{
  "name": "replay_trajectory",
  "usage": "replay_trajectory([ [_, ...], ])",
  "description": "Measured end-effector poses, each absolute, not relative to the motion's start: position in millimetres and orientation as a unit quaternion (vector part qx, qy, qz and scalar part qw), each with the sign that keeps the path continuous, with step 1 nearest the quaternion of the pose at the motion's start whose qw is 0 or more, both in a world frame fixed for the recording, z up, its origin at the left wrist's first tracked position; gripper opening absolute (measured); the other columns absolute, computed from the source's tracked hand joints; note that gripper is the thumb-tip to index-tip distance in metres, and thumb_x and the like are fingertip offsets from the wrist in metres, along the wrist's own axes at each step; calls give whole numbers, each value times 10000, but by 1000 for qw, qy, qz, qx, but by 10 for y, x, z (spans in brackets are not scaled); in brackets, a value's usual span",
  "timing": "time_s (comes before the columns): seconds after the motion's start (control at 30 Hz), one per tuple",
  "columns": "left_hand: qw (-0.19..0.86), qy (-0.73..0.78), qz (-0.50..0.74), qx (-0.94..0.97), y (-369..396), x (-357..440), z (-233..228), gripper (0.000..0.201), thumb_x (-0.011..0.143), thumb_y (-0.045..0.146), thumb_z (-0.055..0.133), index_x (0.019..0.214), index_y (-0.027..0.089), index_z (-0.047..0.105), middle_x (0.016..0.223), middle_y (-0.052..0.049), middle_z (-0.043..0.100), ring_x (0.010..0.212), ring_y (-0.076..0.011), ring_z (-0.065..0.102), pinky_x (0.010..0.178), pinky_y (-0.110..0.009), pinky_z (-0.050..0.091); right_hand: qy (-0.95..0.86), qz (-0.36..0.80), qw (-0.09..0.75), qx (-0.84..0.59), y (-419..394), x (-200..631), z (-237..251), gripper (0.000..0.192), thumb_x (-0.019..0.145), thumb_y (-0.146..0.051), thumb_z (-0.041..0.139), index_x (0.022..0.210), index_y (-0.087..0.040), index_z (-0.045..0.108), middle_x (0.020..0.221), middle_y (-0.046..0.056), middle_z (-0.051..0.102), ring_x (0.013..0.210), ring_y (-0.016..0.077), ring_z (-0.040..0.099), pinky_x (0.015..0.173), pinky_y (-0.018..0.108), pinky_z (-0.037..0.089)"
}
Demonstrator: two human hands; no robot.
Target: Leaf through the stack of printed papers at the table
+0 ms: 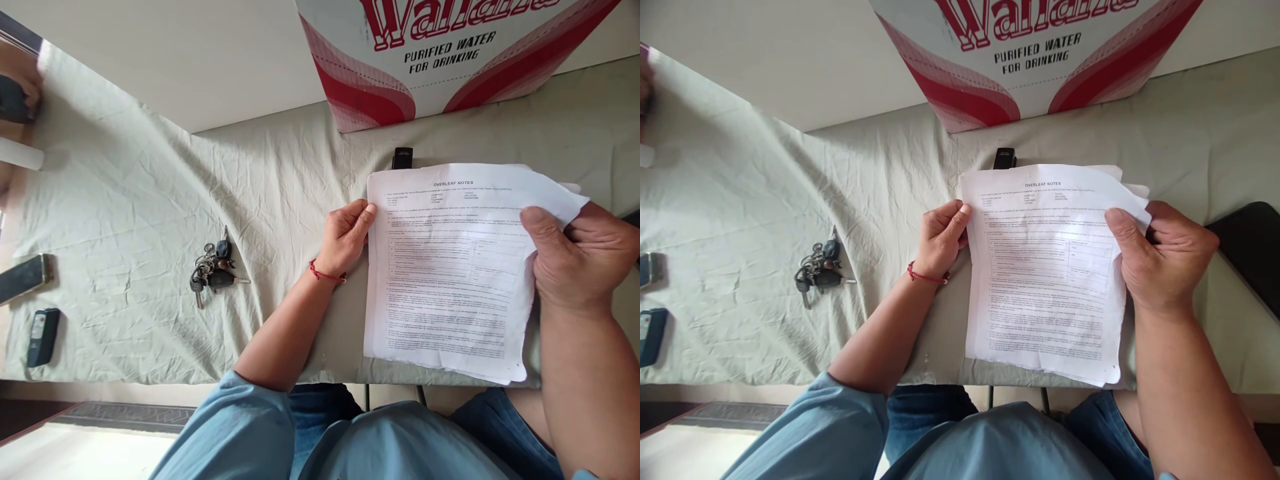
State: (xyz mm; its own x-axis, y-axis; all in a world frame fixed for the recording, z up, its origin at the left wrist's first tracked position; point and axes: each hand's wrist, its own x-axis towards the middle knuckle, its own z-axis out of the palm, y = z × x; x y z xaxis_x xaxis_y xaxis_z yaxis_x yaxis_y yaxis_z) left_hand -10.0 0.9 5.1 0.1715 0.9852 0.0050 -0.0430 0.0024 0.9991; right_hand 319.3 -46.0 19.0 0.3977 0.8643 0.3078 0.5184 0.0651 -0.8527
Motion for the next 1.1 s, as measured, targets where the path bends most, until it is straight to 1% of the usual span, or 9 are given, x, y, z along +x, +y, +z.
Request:
replay_trajectory([
  [0.1, 545, 443, 464, 540, 4, -111, 35, 827, 992, 910, 928, 716, 262, 495, 611, 77, 356, 521, -88, 332, 452, -278, 311, -522, 115, 565, -628, -443, 3210, 161, 639, 875, -859, 999, 706, -271, 814, 629, -2, 601, 657, 199, 538, 749, 473, 530],
  [0.23, 534, 446, 459, 553, -5, -122, 25, 824, 1023, 908, 897, 726, 260, 483, 608, 82, 364, 520, -80, 337, 469, -269, 315, -532, 110, 564, -622, -415, 3230, 121, 676, 861, -890, 997, 692, -257, 831, 593, -25, 593, 618, 162, 499, 704, 412, 490],
  [0.3, 525, 450, 457, 559, -7, -126, 30, 816, 1038, 901, 886, 728, 261, 485, 600, 80, 375, 520, -83, 346, 471, -274, 306, -530, 105, 565, -623, -406, 3234, 109, 673, 857, -895, 1001, 723, -250, 861, 600, -26, 614, 627, 161, 530, 700, 391, 467],
  [0.4, 501, 461, 466, 565, -6, -130, 44, 808, 1056, 868, 892, 720, 258, 481, 597, 70, 383, 533, -90, 351, 469, -283, 273, -513, 94, 584, -622, -391, 3247, 89, 607, 857, -847, 1029, 895, -245, 961, 692, -7, 743, 648, 166, 603, 709, 382, 448],
  [0.47, 499, 464, 472, 559, -4, -131, 50, 816, 1057, 864, 896, 719, 260, 465, 597, 72, 369, 530, -90, 342, 464, -286, 261, -507, 81, 597, -616, -378, 3267, 72, 543, 870, -779, 1044, 938, -244, 980, 738, 9, 789, 660, 173, 627, 723, 390, 448],
  [0.57, 529, 457, 474, 535, -4, -122, 51, 847, 1039, 905, 889, 724, 269, 426, 585, 86, 323, 492, -82, 321, 446, -284, 276, -509, 71, 610, -603, -362, 3299, 54, 411, 877, -654, 1059, 912, -252, 979, 732, 11, 784, 669, 182, 628, 753, 406, 463],
  [0.7, 562, 449, 487, 496, -7, -94, 61, 898, 965, 945, 935, 716, 275, 392, 587, 95, 287, 469, -69, 259, 410, -281, 254, -484, 92, 640, -589, -349, 3267, 83, 282, 792, -453, 1084, 990, -266, 1013, 723, -1, 797, 638, 171, 621, 731, 393, 451],
  [0.9, 566, 452, 494, 480, -8, -68, 67, 907, 934, 972, 941, 712, 274, 406, 601, 95, 246, 487, -71, 215, 414, -286, 215, -407, 151, 685, -585, -325, 3086, 194, 221, 647, -307, 1043, 861, -283, 993, 693, -1, 824, 607, 157, 619, 644, 347, 393],
  [1.1, 524, 456, 501, 516, -9, -85, 53, 898, 1010, 932, 896, 712, 261, 379, 641, 65, 259, 590, -108, 250, 499, -318, 195, -352, 198, 684, -607, -317, 2958, 253, 172, 638, -277, 1016, 801, -267, 963, 678, -1, 818, 594, 145, 616, 599, 317, 415],
])
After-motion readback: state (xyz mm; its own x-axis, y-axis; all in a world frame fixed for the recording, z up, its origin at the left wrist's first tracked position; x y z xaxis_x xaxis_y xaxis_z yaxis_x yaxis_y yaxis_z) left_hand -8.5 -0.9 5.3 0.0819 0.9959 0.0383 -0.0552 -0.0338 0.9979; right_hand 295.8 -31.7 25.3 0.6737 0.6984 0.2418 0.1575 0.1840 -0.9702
